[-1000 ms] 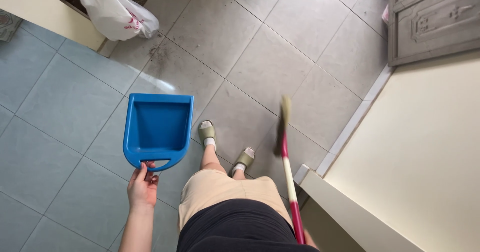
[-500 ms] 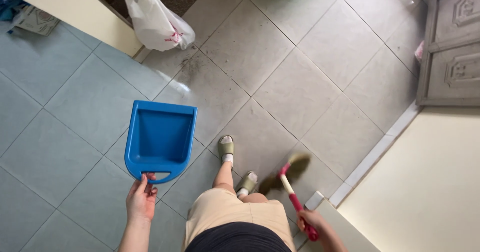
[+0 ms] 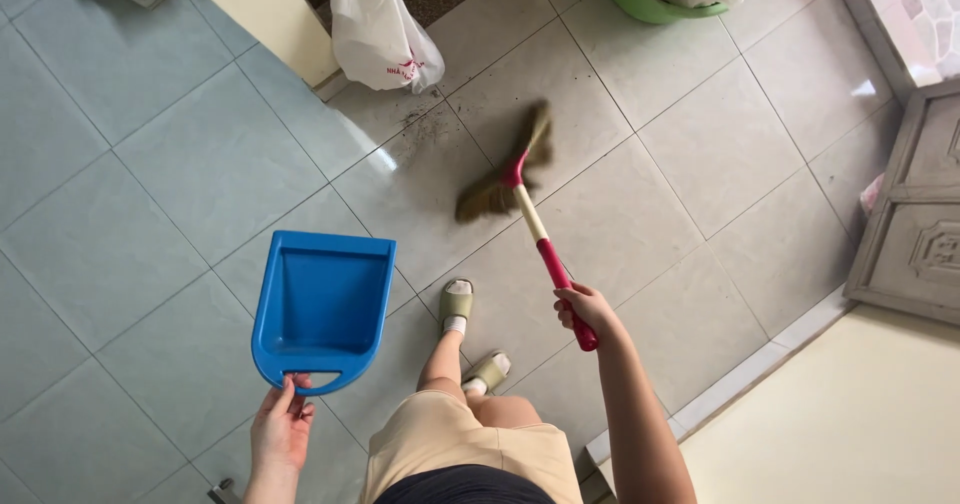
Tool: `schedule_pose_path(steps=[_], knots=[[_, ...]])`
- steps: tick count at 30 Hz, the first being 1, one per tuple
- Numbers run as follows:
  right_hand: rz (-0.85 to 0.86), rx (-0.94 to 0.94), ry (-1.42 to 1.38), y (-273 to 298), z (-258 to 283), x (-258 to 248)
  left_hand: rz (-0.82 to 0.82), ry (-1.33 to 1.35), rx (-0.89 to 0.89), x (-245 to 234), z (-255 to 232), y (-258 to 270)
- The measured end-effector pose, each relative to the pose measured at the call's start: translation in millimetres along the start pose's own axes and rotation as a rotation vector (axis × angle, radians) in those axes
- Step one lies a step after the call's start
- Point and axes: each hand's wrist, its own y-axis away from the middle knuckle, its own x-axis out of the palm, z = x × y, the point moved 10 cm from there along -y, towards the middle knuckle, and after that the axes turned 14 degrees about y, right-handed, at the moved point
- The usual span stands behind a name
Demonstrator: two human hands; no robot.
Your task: The recorder sweeps the tiled floor with a broom and collects dust in a dustpan, moving some small ceramic jars during the process.
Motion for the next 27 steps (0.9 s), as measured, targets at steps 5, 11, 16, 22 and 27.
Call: schedule_pose_path(steps=[5, 11, 16, 22, 27], knots=[[0.012, -0.082, 0.017, 4, 22, -8, 0.026, 0.041, 0.043, 15, -3, 1], [-0.076, -0.055, 0.181, 101, 3, -25, 0.004, 0.131, 0.095, 31, -3, 38], [-0.097, 0.097, 0.464, 194, -46, -69, -0.033, 0.308, 0.16, 12, 21, 80], [0.347, 0.129, 0.827, 166, -32, -62, -0.067, 0.557, 0.265, -11, 54, 112], [0.883, -0.055, 1.286, 129, -5, 108, -0.113, 0.636, 0.311, -35, 83, 129]])
